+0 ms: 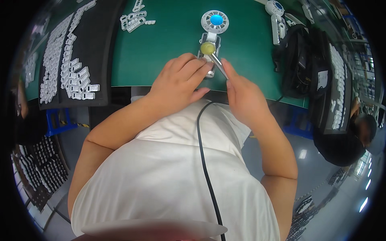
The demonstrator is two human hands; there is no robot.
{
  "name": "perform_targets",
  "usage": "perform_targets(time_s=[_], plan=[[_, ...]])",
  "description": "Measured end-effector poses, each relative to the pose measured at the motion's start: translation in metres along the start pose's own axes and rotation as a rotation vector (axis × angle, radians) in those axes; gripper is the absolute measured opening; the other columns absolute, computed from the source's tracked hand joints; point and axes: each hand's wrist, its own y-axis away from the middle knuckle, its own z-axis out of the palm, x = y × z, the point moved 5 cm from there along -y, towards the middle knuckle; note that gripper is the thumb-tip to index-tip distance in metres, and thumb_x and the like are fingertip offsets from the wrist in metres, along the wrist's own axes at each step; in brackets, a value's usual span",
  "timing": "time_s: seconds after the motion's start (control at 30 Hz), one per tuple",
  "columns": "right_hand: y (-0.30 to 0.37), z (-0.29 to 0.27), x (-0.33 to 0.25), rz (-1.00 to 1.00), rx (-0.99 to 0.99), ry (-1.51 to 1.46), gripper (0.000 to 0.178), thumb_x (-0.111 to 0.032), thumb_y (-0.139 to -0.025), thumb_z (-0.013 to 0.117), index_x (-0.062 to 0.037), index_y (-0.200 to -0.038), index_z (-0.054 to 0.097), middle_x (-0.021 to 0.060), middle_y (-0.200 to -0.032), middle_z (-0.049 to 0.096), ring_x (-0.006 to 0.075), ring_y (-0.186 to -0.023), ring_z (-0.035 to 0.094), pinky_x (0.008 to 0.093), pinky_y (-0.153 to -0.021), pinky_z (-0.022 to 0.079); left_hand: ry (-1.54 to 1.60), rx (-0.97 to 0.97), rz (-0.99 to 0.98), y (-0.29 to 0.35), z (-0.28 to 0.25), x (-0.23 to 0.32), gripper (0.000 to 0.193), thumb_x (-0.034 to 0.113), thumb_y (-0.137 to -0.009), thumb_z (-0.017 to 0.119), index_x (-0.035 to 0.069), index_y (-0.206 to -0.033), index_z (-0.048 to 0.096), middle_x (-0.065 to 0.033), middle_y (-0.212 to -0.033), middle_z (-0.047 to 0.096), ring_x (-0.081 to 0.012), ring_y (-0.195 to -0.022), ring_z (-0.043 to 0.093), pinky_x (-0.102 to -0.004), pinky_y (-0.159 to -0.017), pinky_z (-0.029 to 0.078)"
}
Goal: Assembling plastic handheld fan components by inserting internal parts and securing them using a small mallet.
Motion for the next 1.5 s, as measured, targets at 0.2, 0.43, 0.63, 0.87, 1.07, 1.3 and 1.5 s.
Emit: perform_targets(time_s=[0.2, 0.43, 0.63, 0.87, 1.07, 1.3, 1.5], plan=[[0.013, -0.011, 0.009, 0.254, -0.063, -0.218, 0.059, -0.003, -0.107, 0.054, -0.006, -0.165, 0.046, 0.0242, -0.115, 0.073, 0.0403, -0.099, 0.072, 0.0451, -0.091, 0.057, 0.057, -0.02, -0.031, 0.0, 0.003, -0.003, 0.068, 0.025, -0.079, 0.088, 0.009, -0.141, 0.065, -0.0051, -0.14, 0.061, -0.0299, -0.131, 0.056, -0.0449, -0.102, 0.05], [0.008, -0.006, 0.021, 0.473, -0.269, -0.021, 0.056, -0.01, -0.112, 0.051, -0.0118, -0.167, 0.045, 0.0185, -0.096, 0.067, 0.0319, -0.083, 0.064, 0.0378, -0.083, 0.054, 0.102, 0.008, -0.021, -0.004, -0.003, -0.004, 0.066, 0.02, -0.078, 0.089, 0.007, -0.138, 0.066, -0.0075, -0.136, 0.064, -0.0323, -0.127, 0.059, -0.0462, -0.103, 0.051], [0.008, -0.006, 0.057, 0.524, 0.013, -0.139, 0.055, -0.009, -0.112, 0.047, -0.0048, -0.167, 0.045, 0.0025, -0.08, 0.051, 0.0116, -0.071, 0.048, 0.0265, -0.069, 0.045, 0.185, 0.017, -0.069, -0.023, -0.007, -0.018, 0.057, 0.025, -0.083, 0.087, 0.006, -0.132, 0.067, -0.0102, -0.136, 0.065, -0.0324, -0.13, 0.061, -0.0467, -0.102, 0.053], [-0.004, -0.004, 0.052, 0.662, -0.13, -0.164, 0.051, -0.013, -0.112, 0.052, -0.0117, -0.163, 0.05, 0.0184, -0.089, 0.063, 0.0325, -0.079, 0.063, 0.0398, -0.081, 0.053, 0.147, -0.012, -0.109, -0.02, -0.004, -0.022, 0.062, 0.016, -0.079, 0.09, 0.005, -0.136, 0.068, -0.0127, -0.141, 0.067, -0.0356, -0.127, 0.065, -0.046, -0.105, 0.055], [-0.001, -0.018, 0.058, 0.56, -0.067, 0.083, 0.047, -0.013, -0.11, 0.056, -0.0114, -0.157, 0.058, 0.0201, -0.103, 0.069, 0.0364, -0.091, 0.069, 0.043, -0.085, 0.056, 0.153, -0.015, -0.119, -0.019, -0.003, -0.024, 0.063, 0.015, -0.079, 0.09, 0.005, -0.137, 0.068, -0.0129, -0.145, 0.066, -0.0349, -0.127, 0.066, -0.0464, -0.105, 0.055], [-0.012, -0.021, 0.041, 0.328, 0.0, 0.271, 0.037, -0.01, -0.103, 0.065, -0.0045, -0.14, 0.069, 0.0189, -0.146, 0.063, 0.0363, -0.124, 0.067, 0.0432, -0.105, 0.054, 0.138, -0.03, -0.136, -0.015, 0.003, -0.027, 0.058, 0.033, -0.091, 0.085, 0.007, -0.139, 0.066, -0.0123, -0.147, 0.063, -0.033, -0.13, 0.063, -0.047, -0.108, 0.051], [-0.025, 0.044, 0.008, 0.221, 0.052, -0.181, 0.049, -0.013, -0.106, 0.062, -0.0006, -0.152, 0.056, 0.0235, -0.158, 0.054, 0.0403, -0.143, 0.056, 0.0468, -0.115, 0.048, 0.151, -0.014, -0.114, -0.012, 0.007, -0.027, 0.058, 0.032, -0.092, 0.084, 0.007, -0.14, 0.065, -0.0122, -0.15, 0.062, -0.0328, -0.128, 0.064, -0.0471, -0.109, 0.05]])
